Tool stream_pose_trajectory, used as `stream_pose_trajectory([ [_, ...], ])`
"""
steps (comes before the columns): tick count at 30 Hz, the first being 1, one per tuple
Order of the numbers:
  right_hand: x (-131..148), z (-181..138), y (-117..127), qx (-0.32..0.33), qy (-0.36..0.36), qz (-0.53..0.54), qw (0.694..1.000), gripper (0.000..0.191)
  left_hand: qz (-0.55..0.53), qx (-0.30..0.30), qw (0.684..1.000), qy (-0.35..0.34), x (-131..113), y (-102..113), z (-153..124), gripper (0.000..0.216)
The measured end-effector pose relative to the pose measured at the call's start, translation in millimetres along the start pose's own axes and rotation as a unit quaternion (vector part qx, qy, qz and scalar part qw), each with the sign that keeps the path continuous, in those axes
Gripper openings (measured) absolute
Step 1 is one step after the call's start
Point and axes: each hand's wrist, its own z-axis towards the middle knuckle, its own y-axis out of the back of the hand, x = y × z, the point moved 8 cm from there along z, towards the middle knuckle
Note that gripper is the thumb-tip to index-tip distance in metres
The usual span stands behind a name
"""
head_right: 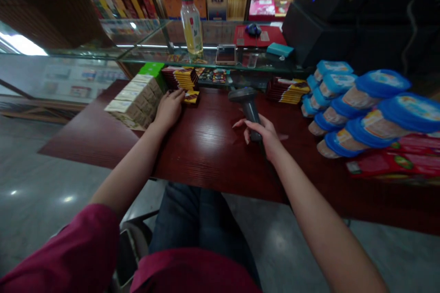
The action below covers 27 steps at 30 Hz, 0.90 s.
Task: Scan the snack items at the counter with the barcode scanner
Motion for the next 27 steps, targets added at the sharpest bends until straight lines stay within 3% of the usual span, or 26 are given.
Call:
stream_pose_trajectory([
  [4,5,-3,-2,0.000,0.005,0.001,1.000,0.042,-0.027,0.013,0.999,-0.038,-39,2,-2,0.037],
  [8,11,-12,-14,0.041,0.000,0.015,0.999,0.052,-0.155,-0.066,0.985,0.030,-51,15,0,0.031],
  [11,11,-19,-27,0.100,-0.019,0.017,0.995,0.051,-0.307,-0.077,0.943,0.101,-45,4,2,0.027],
  [15,5,-24,-38,0.165,-0.045,0.000,0.985,0.050,-0.428,-0.015,0.886,0.177,-40,-26,0,0.029],
  [22,-3,-22,-41,0.173,-0.068,-0.031,0.982,0.058,-0.460,0.020,0.867,0.190,-49,-35,-4,0.024],
  [27,-1,-23,-41,0.172,-0.060,-0.027,0.983,0.054,-0.428,-0.012,0.886,0.178,-48,-31,-3,0.021],
])
